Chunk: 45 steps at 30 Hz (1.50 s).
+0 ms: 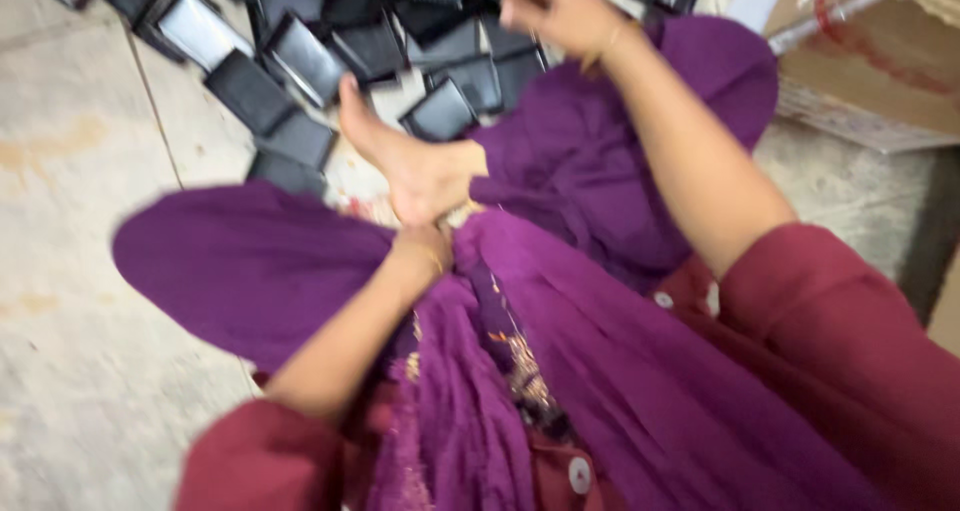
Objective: The person sits on the floor and repeatedly picks up two-part black plastic containers from a large pile. They align and press the two halves together to form a complete unit, then place the assembled container into a nearby cardboard box. The process is repeated continuously throughout the clip.
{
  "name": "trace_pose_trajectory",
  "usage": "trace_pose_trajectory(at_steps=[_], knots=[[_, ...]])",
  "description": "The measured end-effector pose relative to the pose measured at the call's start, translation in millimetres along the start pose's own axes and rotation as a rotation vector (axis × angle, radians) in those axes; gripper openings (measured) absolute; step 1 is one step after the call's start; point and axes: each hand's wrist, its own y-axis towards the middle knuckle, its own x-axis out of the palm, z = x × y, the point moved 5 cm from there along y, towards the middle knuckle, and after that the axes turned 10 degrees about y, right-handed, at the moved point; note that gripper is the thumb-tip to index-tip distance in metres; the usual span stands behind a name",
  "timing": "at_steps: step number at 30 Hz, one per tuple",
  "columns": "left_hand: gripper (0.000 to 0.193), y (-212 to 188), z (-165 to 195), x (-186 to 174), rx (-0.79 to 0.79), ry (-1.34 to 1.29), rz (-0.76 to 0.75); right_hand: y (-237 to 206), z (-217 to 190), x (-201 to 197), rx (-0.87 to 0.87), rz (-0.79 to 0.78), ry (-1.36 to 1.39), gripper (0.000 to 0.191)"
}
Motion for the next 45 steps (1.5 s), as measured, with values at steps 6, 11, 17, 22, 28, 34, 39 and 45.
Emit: trace_pose_trajectory(at_steps=[6, 11, 17, 22, 28, 34, 39, 45], knots=[[0.03, -83.1, -28.6, -99.6, 0.085, -0.264, -0.101, -3.1, -2.6, 111.8, 0.109, -0.076, -0.186, 0.069], [0.084, -89.3, -198.5, -130.3, -0.791, -0.124, -0.114, 6.3, 9.0, 128.9, 0.291, -0.094, -0.326, 0.044], [0.106, -51.6, -242.9, -37.5, -0.908, -0.428, -0.354, -1.1, 13.4, 41.9, 0.235, 0.319, -0.05, 0.03], [0.057, -16.5, -275.9, 17.3, -0.921, -0.497, 0.082, -17.1, -32.4, 27.7, 0.249, 0.532, 0.022, 0.032], [0.014, 5.3, -303.4, -46.7, -0.461, -0.767, 1.075, -36.6, -95.3, 86.6, -0.001, 0.205, -0.12, 0.041], [0.018, 36.7, -249.7, -111.6, -0.149, -1.938, 0.94, -57.5, -63.8, 121.6, 0.141, -0.012, 0.123, 0.053], [0.059, 15.8, -198.3, -132.0, 0.169, -2.414, 0.926, -50.3, -38.5, 129.2, 0.356, -0.142, -0.076, 0.049], [0.04, 16.2, -166.0, -131.6, 0.429, -2.578, 0.736, -46.7, -49.7, 122.0, 0.537, -0.273, -0.092, 0.063]])
